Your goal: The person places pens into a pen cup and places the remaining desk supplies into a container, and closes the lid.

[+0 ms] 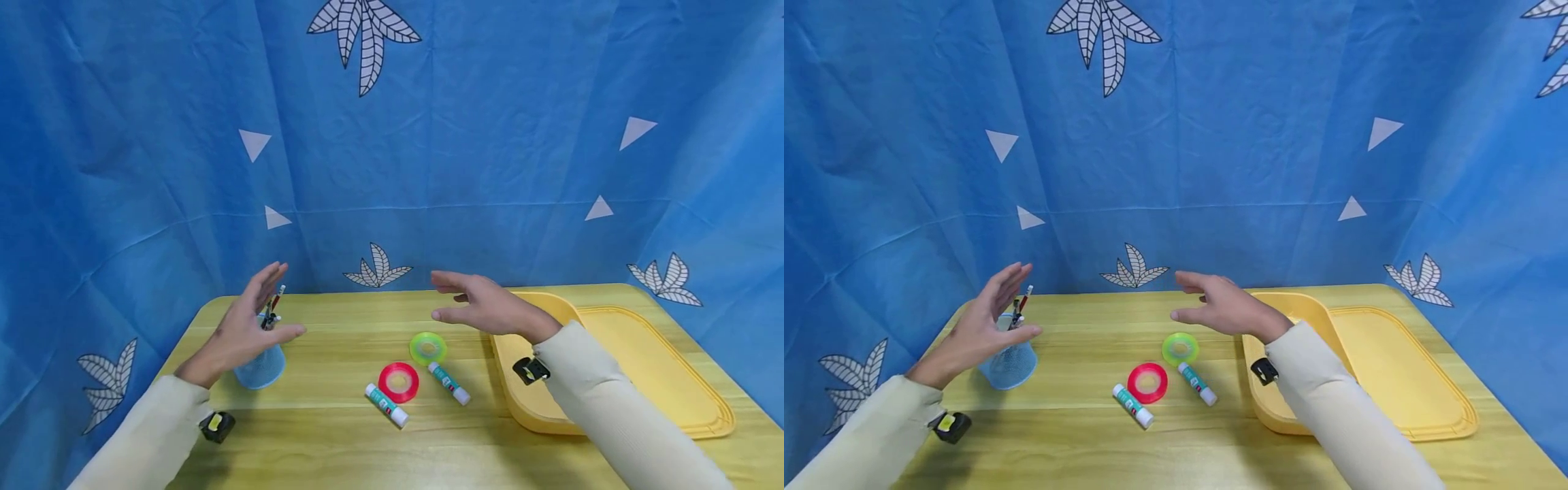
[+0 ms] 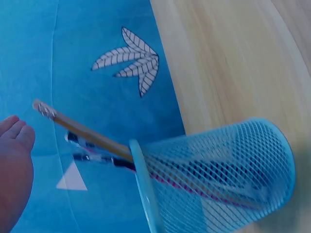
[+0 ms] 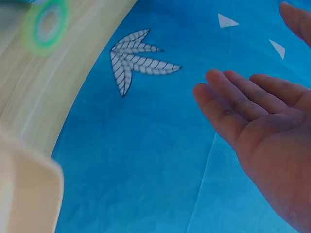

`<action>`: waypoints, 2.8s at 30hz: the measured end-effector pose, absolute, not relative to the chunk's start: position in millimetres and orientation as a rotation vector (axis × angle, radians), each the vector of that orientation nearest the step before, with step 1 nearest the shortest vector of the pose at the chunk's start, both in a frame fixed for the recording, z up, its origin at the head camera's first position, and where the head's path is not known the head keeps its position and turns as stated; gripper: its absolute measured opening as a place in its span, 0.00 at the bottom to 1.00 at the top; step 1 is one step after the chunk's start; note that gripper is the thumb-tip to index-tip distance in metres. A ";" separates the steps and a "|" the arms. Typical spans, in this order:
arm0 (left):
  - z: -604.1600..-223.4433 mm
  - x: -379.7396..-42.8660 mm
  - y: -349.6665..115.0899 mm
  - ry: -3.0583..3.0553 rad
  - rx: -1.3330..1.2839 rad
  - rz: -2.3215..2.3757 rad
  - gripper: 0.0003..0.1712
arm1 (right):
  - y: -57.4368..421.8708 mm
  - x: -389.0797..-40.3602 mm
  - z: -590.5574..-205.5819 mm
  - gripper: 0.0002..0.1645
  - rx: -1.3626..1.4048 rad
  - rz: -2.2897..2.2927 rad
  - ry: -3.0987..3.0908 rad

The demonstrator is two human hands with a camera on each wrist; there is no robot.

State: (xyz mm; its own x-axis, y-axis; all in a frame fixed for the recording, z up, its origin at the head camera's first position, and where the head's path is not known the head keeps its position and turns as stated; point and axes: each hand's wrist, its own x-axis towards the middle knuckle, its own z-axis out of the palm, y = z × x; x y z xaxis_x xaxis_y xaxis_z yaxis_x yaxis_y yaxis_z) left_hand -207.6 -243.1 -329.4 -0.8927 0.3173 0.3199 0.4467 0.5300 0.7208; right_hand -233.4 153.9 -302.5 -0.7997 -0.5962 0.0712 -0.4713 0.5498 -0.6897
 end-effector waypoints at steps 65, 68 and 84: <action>-418.5 -218.4 -163.3 -2.972 -1.145 -1.505 0.28 | 367.5 -133.9 -426.6 0.64 -0.731 -1.339 2.651; -422.3 -220.9 -160.7 -2.991 -1.155 -1.498 0.23 | 366.4 -132.9 -431.6 0.63 -0.748 -1.357 2.661; -433.6 -229.0 -152.4 -3.045 -1.171 -1.388 0.11 | 366.7 -125.7 -434.6 0.54 -0.631 -1.412 2.645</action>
State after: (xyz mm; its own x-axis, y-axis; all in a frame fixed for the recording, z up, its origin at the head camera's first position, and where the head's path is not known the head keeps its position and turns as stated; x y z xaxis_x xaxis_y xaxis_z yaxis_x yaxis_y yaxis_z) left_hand -229.0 -152.4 -433.6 -0.7100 0.6984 -0.0897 0.3904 0.4964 0.7753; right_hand -125.7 366.7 -434.6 -0.9123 -0.3908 0.1220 -0.3189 0.4913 -0.8105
